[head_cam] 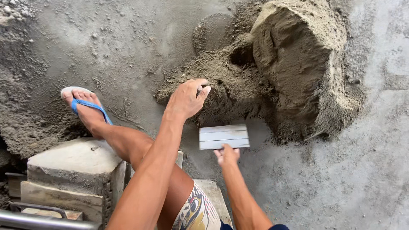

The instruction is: The person scoops wet concrete into a metal mold, levels the surface with a trowel, and removes excess material. They then flip the mold to release the formed brick and place it onto a stack of other bricks.

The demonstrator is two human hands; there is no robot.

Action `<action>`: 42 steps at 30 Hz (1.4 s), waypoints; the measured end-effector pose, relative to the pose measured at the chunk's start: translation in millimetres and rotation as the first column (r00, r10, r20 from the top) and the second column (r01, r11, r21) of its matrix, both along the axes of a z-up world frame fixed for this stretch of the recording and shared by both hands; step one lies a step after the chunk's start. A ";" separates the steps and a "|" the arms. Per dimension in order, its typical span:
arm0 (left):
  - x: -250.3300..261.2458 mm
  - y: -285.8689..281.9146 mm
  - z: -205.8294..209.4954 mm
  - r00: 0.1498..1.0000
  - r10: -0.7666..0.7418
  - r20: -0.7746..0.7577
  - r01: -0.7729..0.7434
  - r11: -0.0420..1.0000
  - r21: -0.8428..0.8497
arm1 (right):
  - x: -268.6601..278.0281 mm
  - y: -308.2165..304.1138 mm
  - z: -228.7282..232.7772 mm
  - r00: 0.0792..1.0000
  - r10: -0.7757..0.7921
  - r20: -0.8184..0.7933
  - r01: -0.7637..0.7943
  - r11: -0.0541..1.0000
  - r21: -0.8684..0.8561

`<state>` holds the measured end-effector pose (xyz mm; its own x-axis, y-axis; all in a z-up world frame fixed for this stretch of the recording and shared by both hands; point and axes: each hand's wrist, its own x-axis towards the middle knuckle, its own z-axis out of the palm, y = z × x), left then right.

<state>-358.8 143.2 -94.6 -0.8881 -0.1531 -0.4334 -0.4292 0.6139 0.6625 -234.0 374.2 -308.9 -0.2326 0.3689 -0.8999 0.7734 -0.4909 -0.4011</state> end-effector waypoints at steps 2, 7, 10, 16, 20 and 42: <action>0.3 -4.0 -8.2 1.000 0.008 -0.011 -0.009 1.000 -0.025 | 10.3 -22.7 -18.1 0.997 0.002 0.071 -0.002 1.000 0.003; 8.6 -14.8 12.8 1.000 0.002 -0.029 -0.002 1.000 -0.007 | -64.2 -49.4 -24.2 0.996 -0.094 -0.012 0.092 0.992 -0.089; 17.6 -20.4 22.4 0.999 0.011 -0.039 -0.011 1.000 -0.016 | -72.5 -40.8 -34.9 0.991 -0.120 -0.063 0.106 0.977 -0.185; 31.5 -26.2 14.7 0.992 0.046 -0.117 -0.045 0.999 0.008 | -65.5 -11.0 -27.1 0.968 0.004 -0.253 -0.052 0.982 -0.181; 43.6 -24.1 27.7 0.976 0.122 -0.182 -0.110 0.991 0.071 | -86.2 -13.8 60.6 0.912 0.107 -0.395 -0.172 0.976 -0.132; 494.9 -105.8 79.7 0.316 0.569 -0.760 -0.930 0.342 -0.130 | 165.2 -243.6 321.1 0.359 0.484 -0.798 -0.919 0.331 -0.213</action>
<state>136.1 37.4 -14.9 -0.2185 -0.8817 0.4182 -0.5835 0.4616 0.6682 -68.8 130.7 12.2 -0.5677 -0.7193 -0.4005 0.6644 -0.1131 -0.7388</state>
